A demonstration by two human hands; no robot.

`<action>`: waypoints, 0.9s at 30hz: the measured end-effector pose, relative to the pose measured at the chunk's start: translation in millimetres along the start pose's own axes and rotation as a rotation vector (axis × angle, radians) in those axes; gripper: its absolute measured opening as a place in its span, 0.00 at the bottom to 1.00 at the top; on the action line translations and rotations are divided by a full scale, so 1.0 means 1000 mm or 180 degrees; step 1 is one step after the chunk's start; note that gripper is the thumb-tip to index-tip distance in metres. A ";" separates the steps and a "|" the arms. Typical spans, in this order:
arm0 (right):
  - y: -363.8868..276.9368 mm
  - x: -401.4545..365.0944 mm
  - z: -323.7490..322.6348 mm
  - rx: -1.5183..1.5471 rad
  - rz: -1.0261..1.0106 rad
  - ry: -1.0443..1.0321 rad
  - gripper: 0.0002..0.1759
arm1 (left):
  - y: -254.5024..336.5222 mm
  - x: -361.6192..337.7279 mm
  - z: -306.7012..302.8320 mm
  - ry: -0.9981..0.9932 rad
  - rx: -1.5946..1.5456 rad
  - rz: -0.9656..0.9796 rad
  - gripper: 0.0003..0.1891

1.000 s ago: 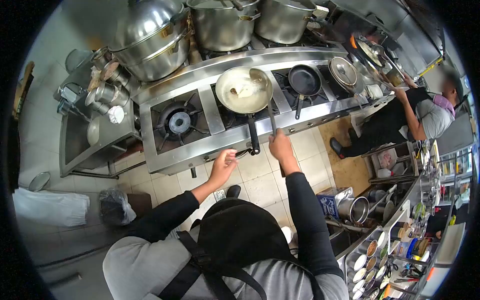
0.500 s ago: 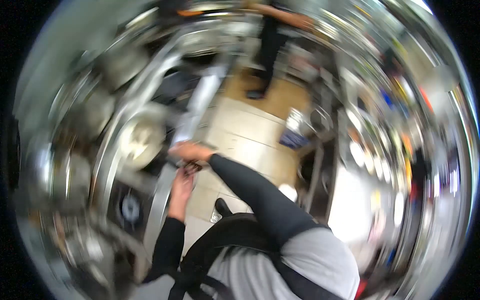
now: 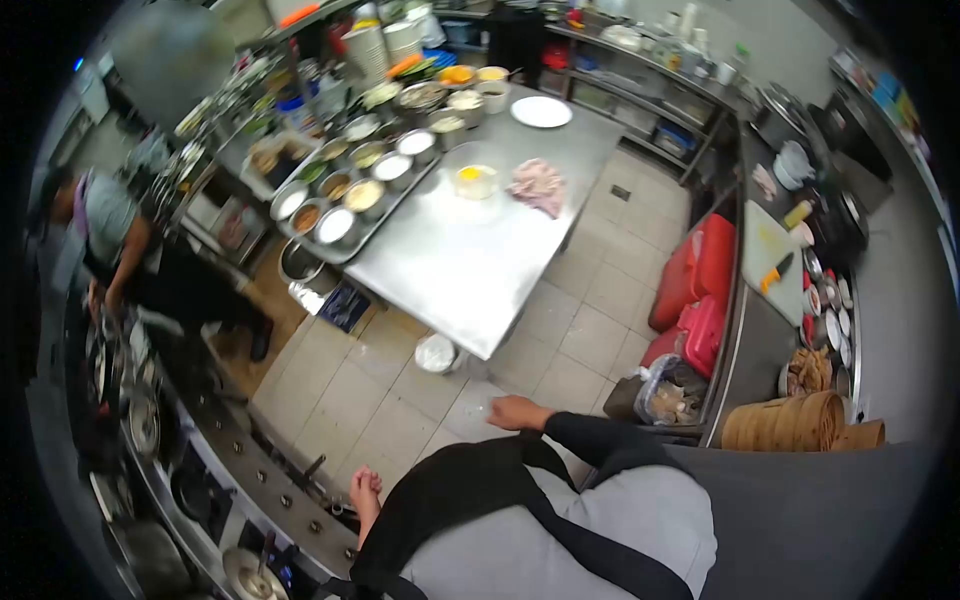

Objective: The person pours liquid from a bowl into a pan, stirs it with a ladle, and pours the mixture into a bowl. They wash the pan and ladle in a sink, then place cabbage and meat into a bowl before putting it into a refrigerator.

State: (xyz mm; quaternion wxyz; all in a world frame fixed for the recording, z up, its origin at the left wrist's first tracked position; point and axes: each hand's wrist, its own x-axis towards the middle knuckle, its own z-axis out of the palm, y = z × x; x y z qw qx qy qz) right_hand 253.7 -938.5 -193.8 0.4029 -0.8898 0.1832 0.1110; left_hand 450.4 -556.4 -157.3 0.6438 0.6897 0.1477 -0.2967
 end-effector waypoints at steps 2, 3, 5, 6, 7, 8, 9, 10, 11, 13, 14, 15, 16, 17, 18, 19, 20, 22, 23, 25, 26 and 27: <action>0.099 -0.062 -0.007 0.0101 0.0943 0.0554 0.21 | 0.038 0.000 0.082 -0.0689 0.0772 0.1011 0.15; 0.152 -0.086 0.007 -0.0023 0.1263 0.1035 0.22 | 0.057 -0.002 0.124 -0.0938 0.1146 0.1465 0.14; 0.187 -0.142 0.000 0.0323 0.2425 0.1457 0.22 | 0.095 -0.015 0.212 -0.1489 0.1780 0.2189 0.12; 0.226 -0.163 0.009 -0.0199 0.2069 0.0972 0.20 | 0.113 -0.024 0.255 -0.1797 0.2045 0.2456 0.11; 0.259 -0.175 0.019 -0.0703 0.1677 0.0494 0.19 | 0.130 -0.037 0.300 -0.2077 0.2080 0.2735 0.11; 0.263 -0.184 0.019 -0.0643 0.1671 0.0502 0.19 | 0.142 -0.048 0.348 -0.2359 0.2097 0.3020 0.12; 0.263 -0.197 0.014 0.0143 0.2111 0.1089 0.17 | 0.147 -0.053 0.393 -0.2622 0.2104 0.3359 0.14; 0.262 -0.208 0.012 0.0957 0.2547 0.1665 0.16 | 0.150 -0.056 0.437 -0.2907 0.2106 0.3685 0.16; 0.265 -0.213 0.008 0.1052 0.2604 0.1667 0.16 | 0.154 -0.059 0.479 -0.3048 0.2401 0.3634 0.19; 0.273 -0.212 -0.003 0.1397 0.2572 0.2001 0.12 | 0.151 -0.039 0.565 -0.2968 0.2934 0.4098 0.21; 0.274 -0.208 -0.009 0.1597 0.2649 0.2102 0.12 | 0.145 -0.013 0.610 -0.2859 0.2991 0.4314 0.22; 0.275 -0.200 -0.018 0.1774 0.2715 0.2202 0.11 | 0.142 0.022 0.651 -0.2733 0.3019 0.4537 0.23; 0.267 -0.194 -0.030 0.1935 0.2595 0.2532 0.12 | 0.142 0.061 0.688 -0.2407 0.3421 0.4878 0.24; 0.264 -0.185 -0.047 0.2032 0.2441 0.2866 0.13 | 0.147 0.093 0.721 -0.2008 0.3761 0.5228 0.25; 0.269 -0.175 -0.057 0.2048 0.2480 0.2874 0.13 | 0.157 0.113 0.745 -0.2033 0.3922 0.4584 0.26; 0.277 -0.164 -0.072 0.2420 0.2368 0.2796 0.13 | 0.165 0.117 0.764 -0.2007 0.4053 0.3927 0.27; 0.288 -0.150 -0.090 0.2776 0.2230 0.2698 0.13 | 0.167 0.120 0.784 -0.1986 0.4050 0.3905 0.27; 0.307 -0.126 -0.141 0.2652 0.2180 0.2556 0.14 | 0.174 0.130 0.825 -0.1860 0.4246 0.3848 0.28; 0.318 -0.108 -0.177 0.2546 0.2117 0.2440 0.15 | 0.166 0.155 0.847 -0.2108 0.3958 0.4209 0.28; 0.339 -0.066 -0.250 0.2269 0.1934 0.2220 0.14 | 0.168 0.142 0.885 -0.1922 0.3963 0.4422 0.27; 0.348 -0.042 -0.287 0.2438 0.1932 0.2099 0.13 | 0.178 0.129 0.901 -0.2003 0.3867 0.4251 0.27; 0.359 -0.021 -0.321 0.2620 0.1969 0.1978 0.12 | 0.185 0.125 0.911 -0.1990 0.3878 0.4002 0.24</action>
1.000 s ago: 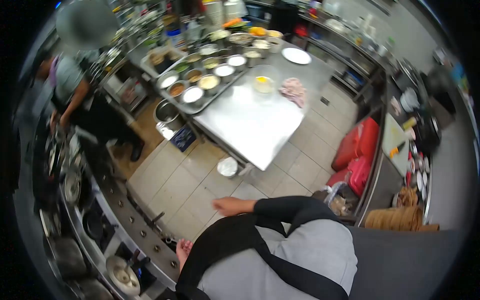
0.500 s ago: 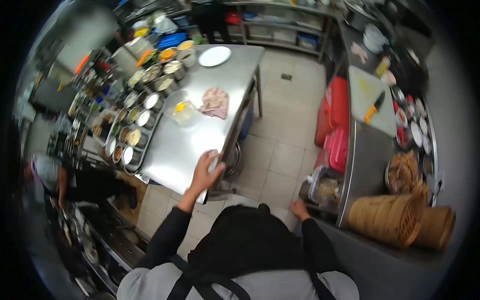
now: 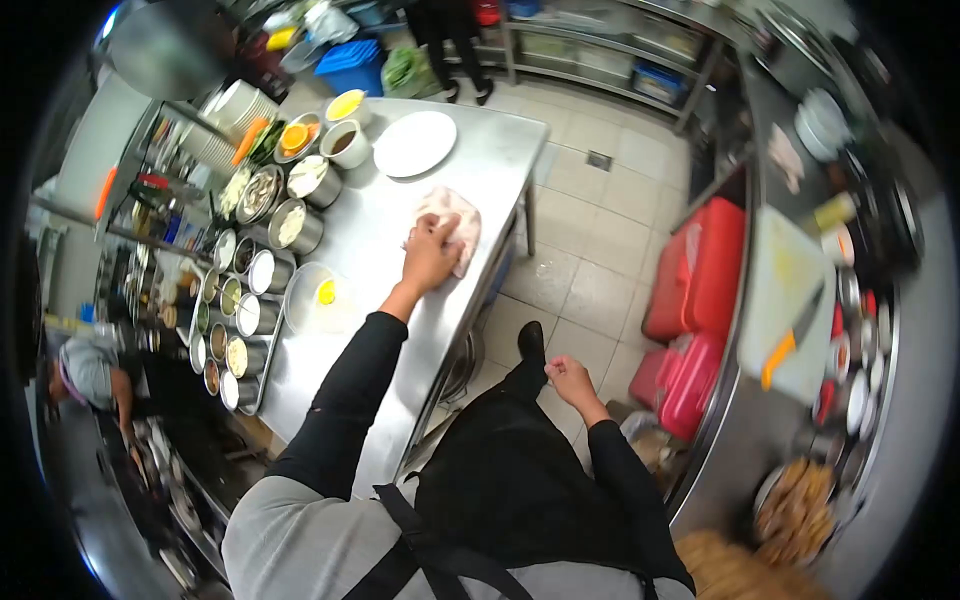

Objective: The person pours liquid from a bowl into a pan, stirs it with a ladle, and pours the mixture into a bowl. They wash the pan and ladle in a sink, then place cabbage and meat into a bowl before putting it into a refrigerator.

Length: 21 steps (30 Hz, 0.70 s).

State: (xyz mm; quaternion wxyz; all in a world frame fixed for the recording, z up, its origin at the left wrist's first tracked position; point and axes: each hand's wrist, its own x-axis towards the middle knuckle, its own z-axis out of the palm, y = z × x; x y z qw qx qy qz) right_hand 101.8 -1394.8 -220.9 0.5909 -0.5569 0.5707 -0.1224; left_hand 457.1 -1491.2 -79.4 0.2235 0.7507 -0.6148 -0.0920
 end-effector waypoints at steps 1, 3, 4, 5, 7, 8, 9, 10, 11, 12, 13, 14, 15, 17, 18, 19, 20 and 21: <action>-0.020 0.025 -0.010 -0.0109 0.0028 -0.0145 0.12 | -0.003 0.004 -0.008 0.0119 -0.0138 -0.0154 0.24; -0.061 0.080 -0.030 -0.0040 -0.0086 -0.0318 0.10 | -0.019 0.000 -0.018 0.0433 -0.0110 -0.0585 0.23; -0.074 0.108 -0.041 -0.0075 -0.0119 -0.0364 0.10 | -0.031 -0.006 -0.025 0.0652 0.0047 -0.0845 0.23; -0.078 0.138 -0.050 -0.0015 -0.0162 -0.0299 0.09 | -0.047 -0.010 -0.030 0.0772 0.0118 -0.1187 0.24; -0.074 0.191 -0.060 -0.0172 -0.0130 -0.0237 0.09 | -0.054 -0.012 -0.038 0.0847 0.0222 -0.1634 0.24; -0.078 0.213 -0.057 -0.0216 -0.0132 -0.0320 0.09 | -0.046 -0.006 -0.050 0.0577 0.0405 -0.1704 0.24; -0.087 0.241 -0.054 -0.0209 -0.0109 -0.0370 0.10 | -0.039 0.007 -0.063 0.0349 0.0573 -0.1770 0.25; -0.101 0.266 -0.053 -0.0218 -0.0096 -0.0431 0.11 | -0.023 0.024 -0.071 0.0538 0.0735 -0.1437 0.24; -0.131 0.278 -0.046 -0.0169 0.0199 -0.0322 0.16 | -0.006 0.044 -0.071 0.0736 0.0909 -0.1132 0.24; -0.145 0.301 -0.039 -0.0271 0.0107 -0.0451 0.16 | -0.001 0.066 -0.065 0.0864 0.0690 -0.0515 0.25; -0.146 0.326 -0.026 -0.0506 -0.0011 -0.0273 0.18 | 0.004 0.088 -0.060 0.0676 0.0336 -0.0312 0.25; -0.141 0.352 -0.012 -0.0727 -0.0142 -0.0093 0.20 | 0.003 0.110 -0.047 0.0718 0.0633 -0.0127 0.24; -0.126 0.387 0.004 -0.0578 -0.0727 -0.0104 0.23 | -0.008 0.124 -0.029 0.0811 0.0823 -0.0180 0.23; -0.156 0.392 0.009 -0.1605 -0.2322 -0.0493 0.26 | -0.035 0.130 -0.016 0.0807 0.0788 -0.0635 0.23; -0.159 0.397 0.013 -0.1787 -0.2426 -0.0550 0.26 | -0.039 0.133 -0.014 0.0715 0.0637 -0.0939 0.23; -0.161 0.401 0.014 -0.1929 -0.2489 -0.0613 0.26 | -0.036 0.131 -0.018 0.0908 0.0751 -0.1085 0.22; -0.162 0.404 0.015 -0.2054 -0.2536 -0.0668 0.26 | -0.039 0.126 -0.017 0.0976 0.0802 -0.1190 0.22; -0.162 0.407 0.014 -0.2167 -0.2558 -0.0711 0.25 | -0.041 0.118 -0.018 0.1011 0.0790 -0.1211 0.20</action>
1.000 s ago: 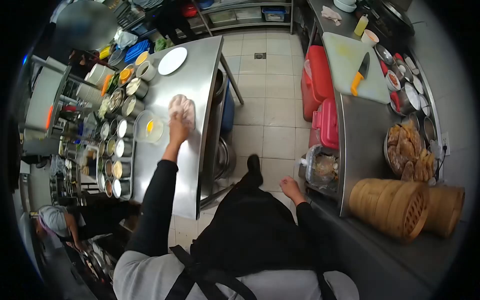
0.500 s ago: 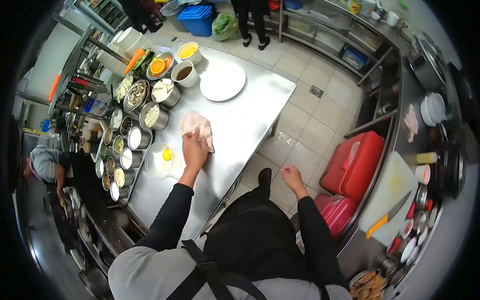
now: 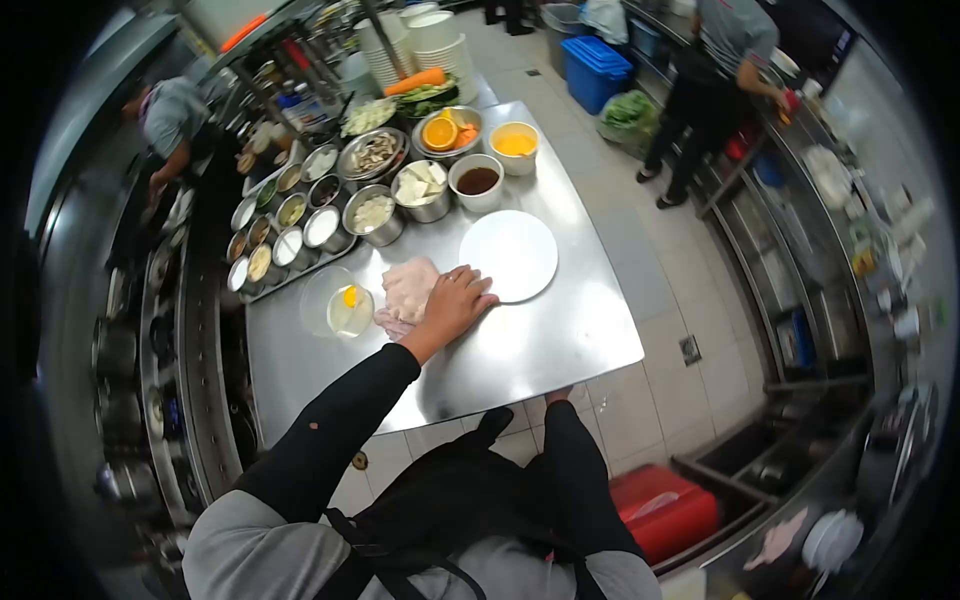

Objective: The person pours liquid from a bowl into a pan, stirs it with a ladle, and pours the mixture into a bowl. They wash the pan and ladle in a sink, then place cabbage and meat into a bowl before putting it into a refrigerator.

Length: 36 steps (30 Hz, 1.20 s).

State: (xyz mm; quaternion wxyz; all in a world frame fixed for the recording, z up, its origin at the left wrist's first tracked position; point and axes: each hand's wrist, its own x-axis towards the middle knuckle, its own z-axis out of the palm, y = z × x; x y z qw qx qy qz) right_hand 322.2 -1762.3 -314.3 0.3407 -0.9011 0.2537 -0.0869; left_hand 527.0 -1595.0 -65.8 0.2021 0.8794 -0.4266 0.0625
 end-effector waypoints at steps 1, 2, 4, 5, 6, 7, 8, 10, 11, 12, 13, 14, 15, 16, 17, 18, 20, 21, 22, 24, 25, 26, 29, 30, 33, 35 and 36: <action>0.001 0.003 0.000 -0.0063 -0.0048 -0.0054 0.25 | -0.004 -0.007 -0.001 0.0025 -0.0005 -0.0031 0.19; 0.007 0.008 -0.003 -0.0105 -0.0101 -0.0102 0.25 | -0.005 -0.013 -0.003 0.0161 0.0070 -0.0061 0.17; 0.016 0.009 -0.007 -0.0168 -0.0197 -0.0180 0.25 | -0.009 -0.022 -0.004 0.0332 0.0134 -0.0258 0.17; 0.019 0.011 -0.009 -0.0195 -0.0253 -0.0222 0.25 | -0.009 -0.029 -0.005 0.0485 0.0126 -0.0352 0.17; 0.022 0.012 -0.013 -0.0232 -0.0305 -0.0257 0.25 | -0.010 -0.034 -0.006 0.0501 0.0101 -0.0520 0.18; 0.023 0.014 -0.016 -0.0254 -0.0373 -0.0300 0.25 | -0.011 -0.039 -0.007 0.0533 0.0153 -0.0663 0.18; 0.025 0.015 -0.018 -0.0276 -0.0436 -0.0336 0.25 | -0.012 -0.044 -0.006 0.0616 0.0217 -0.0727 0.18; 0.025 0.018 -0.022 -0.0307 -0.0556 -0.0429 0.25 | -0.019 -0.049 -0.002 0.0655 0.0140 -0.0960 0.20; 0.028 0.017 -0.024 -0.0336 -0.0594 -0.0469 0.25 | -0.016 -0.052 -0.003 0.0669 0.0158 -0.1056 0.20; 0.031 0.018 -0.026 -0.0357 -0.0641 -0.0500 0.25 | -0.013 -0.052 -0.005 0.0776 0.0274 -0.1046 0.21; 0.031 0.019 -0.028 -0.0371 -0.0687 -0.0519 0.24 | -0.008 -0.050 -0.011 0.0887 0.0398 -0.1021 0.22; 0.032 0.020 -0.029 -0.0380 -0.0731 -0.0546 0.24 | 0.002 -0.052 -0.017 0.0816 0.0506 -0.1012 0.23; 0.031 0.020 -0.030 -0.0393 -0.0771 -0.0586 0.24 | 0.014 -0.061 -0.022 0.0842 0.0551 -0.1067 0.23; 0.030 0.021 -0.031 -0.0398 -0.0811 -0.0600 0.24 | 0.027 -0.071 -0.025 0.0794 0.0262 -0.1198 0.24; 0.027 0.023 -0.031 -0.0400 -0.0856 -0.0635 0.24 | 0.040 -0.077 -0.028 0.0763 -0.0029 -0.1290 0.24; 0.025 0.024 -0.031 -0.0402 -0.0888 -0.0649 0.24 | 0.053 -0.088 -0.030 0.0669 -0.0066 -0.1301 0.25; 0.029 0.026 -0.035 -0.0413 -0.0950 -0.0692 0.24 | 0.075 -0.116 -0.026 0.0590 -0.0133 -0.1393 0.26; 0.031 0.026 -0.035 -0.0417 -0.0959 -0.0715 0.24 | 0.078 -0.128 -0.019 0.0601 -0.0142 -0.1485 0.27; 0.027 0.026 -0.039 -0.0387 -0.0992 -0.0753 0.24 | 0.082 -0.137 -0.015 0.0602 -0.0176 -0.1415 0.27; 0.027 0.025 -0.042 -0.0356 -0.1051 -0.0829 0.24 | 0.085 -0.148 -0.009 0.0603 -0.0380 -0.1591 0.28; 0.028 0.023 -0.045 -0.0310 -0.1070 -0.0870 0.24 | 0.084 -0.150 -0.008 0.0577 -0.0427 -0.1527 0.28; 0.029 0.021 -0.049 -0.0265 -0.1084 -0.0929 0.24 | 0.082 -0.152 -0.007 0.0579 -0.0458 -0.1518 0.29; 0.024 0.000 -0.082 0.1222 0.0574 -0.1337 0.21 | 0.083 -0.159 -0.007 0.0538 -0.0418 -0.1519 0.31; 0.015 -0.014 -0.116 0.0882 0.0703 -0.1394 0.17 | 0.085 -0.160 -0.006 0.0622 -0.0295 -0.1498 0.30; 0.080 -0.061 -0.153 0.1195 0.0703 -0.1271 0.08 | 0.083 -0.161 0.006 0.0841 -0.0082 -0.1414 0.28; 0.118 -0.093 -0.189 0.1265 0.1363 -0.1219 0.07 | 0.082 -0.159 0.005 0.0899 -0.0175 -0.1317 0.25; 0.132 -0.107 -0.209 0.1344 0.1641 -0.1130 0.09 | 0.081 -0.157 0.008 0.1077 -0.0212 -0.1211 0.23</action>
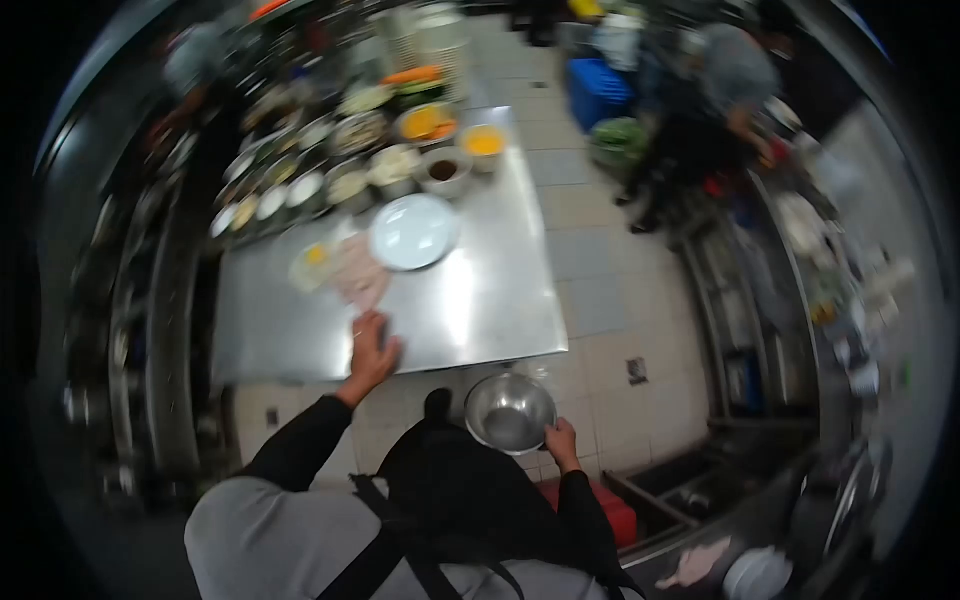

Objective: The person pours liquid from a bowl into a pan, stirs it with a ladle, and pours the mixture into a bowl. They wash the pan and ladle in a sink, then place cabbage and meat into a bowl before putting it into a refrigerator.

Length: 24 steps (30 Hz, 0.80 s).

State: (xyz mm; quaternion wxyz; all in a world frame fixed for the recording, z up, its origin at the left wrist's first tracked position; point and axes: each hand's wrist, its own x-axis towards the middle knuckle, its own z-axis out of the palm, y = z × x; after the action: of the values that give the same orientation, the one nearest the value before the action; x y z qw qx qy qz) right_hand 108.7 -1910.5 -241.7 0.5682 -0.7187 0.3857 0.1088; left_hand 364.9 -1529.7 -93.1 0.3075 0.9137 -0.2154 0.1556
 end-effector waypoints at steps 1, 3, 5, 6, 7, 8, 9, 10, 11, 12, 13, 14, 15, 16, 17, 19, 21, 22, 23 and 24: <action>0.013 -0.015 -0.020 0.0194 0.0225 0.0152 0.11 | 0.003 0.000 0.003 0.0066 0.0065 0.0049 0.22; 0.066 -0.024 -0.051 -0.0325 -0.0099 0.0797 0.08 | 0.001 0.000 0.006 -0.0187 0.0031 -0.0157 0.20; 0.106 -0.029 -0.067 0.0845 0.0199 0.1040 0.09 | 0.006 0.001 0.006 -0.0317 0.0174 -0.0136 0.21; 0.113 -0.033 -0.077 0.0923 0.0201 0.1172 0.09 | 0.010 0.004 0.004 -0.0414 0.0207 -0.0112 0.22; 0.119 -0.034 -0.087 0.1135 0.0437 0.1254 0.08 | 0.016 0.005 0.002 -0.0489 0.0274 -0.0121 0.22; 0.121 -0.031 -0.095 0.1333 0.0662 0.1310 0.08 | 0.020 0.005 0.001 -0.0534 0.0374 -0.0132 0.22; 0.123 -0.024 -0.103 0.1371 0.0632 0.1358 0.08 | 0.022 0.006 0.002 -0.0568 0.0477 -0.0159 0.22; 0.123 -0.017 -0.111 0.1538 0.0782 0.1540 0.08 | 0.020 0.007 0.003 -0.0577 0.0521 -0.0148 0.22; 0.124 -0.008 -0.121 0.1701 0.0932 0.1711 0.08 | 0.020 0.008 0.006 -0.0584 0.0567 -0.0146 0.22; 0.121 0.003 -0.130 0.2022 0.1027 0.1806 0.09 | 0.026 0.010 0.007 -0.0543 0.0585 -0.0107 0.22; 0.111 0.013 -0.143 0.2016 0.0990 0.1832 0.09 | 0.029 0.012 0.008 -0.0493 0.0645 -0.0043 0.22; 0.100 0.021 -0.158 0.2107 0.1143 0.1690 0.09 | 0.035 0.016 0.007 -0.0516 0.0692 -0.0036 0.23; 0.088 0.036 -0.174 0.2194 0.1289 0.1541 0.09 | 0.037 0.018 0.007 -0.0624 0.0790 -0.0095 0.23; 0.087 0.057 -0.187 0.2175 0.1306 0.1429 0.08 | 0.041 0.019 0.007 -0.0737 0.0937 -0.0210 0.24; 0.085 0.080 -0.205 0.2163 0.1260 0.1433 0.08 | 0.040 0.019 0.008 -0.0806 0.1050 -0.0243 0.24; 0.076 0.116 -0.233 0.2182 0.1383 0.1109 0.07 | 0.041 0.021 0.012 -0.0713 0.1287 -0.0189 0.21; 0.039 0.151 -0.268 0.2173 0.1388 0.1052 0.06 | 0.055 0.030 0.014 -0.0905 0.1310 -0.0495 0.20; 0.033 0.163 -0.284 0.2013 0.1411 0.0941 0.06 | 0.069 0.034 0.004 -0.0942 0.1334 -0.0512 0.20; 0.022 0.180 -0.303 0.1856 0.1397 0.0832 0.05 | 0.082 0.043 0.000 -0.1070 0.1743 -0.0434 0.18; 0.008 0.199 -0.322 0.1805 0.1396 0.0740 0.07 | 0.090 0.053 0.003 -0.1173 0.2150 -0.0355 0.18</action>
State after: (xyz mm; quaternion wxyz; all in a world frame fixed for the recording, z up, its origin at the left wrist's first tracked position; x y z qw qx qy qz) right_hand 148.1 -2286.8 -259.5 0.6603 -0.4407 0.6071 0.0345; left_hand 366.9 -1612.4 -28.2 -0.0465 0.9864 -0.1538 0.0340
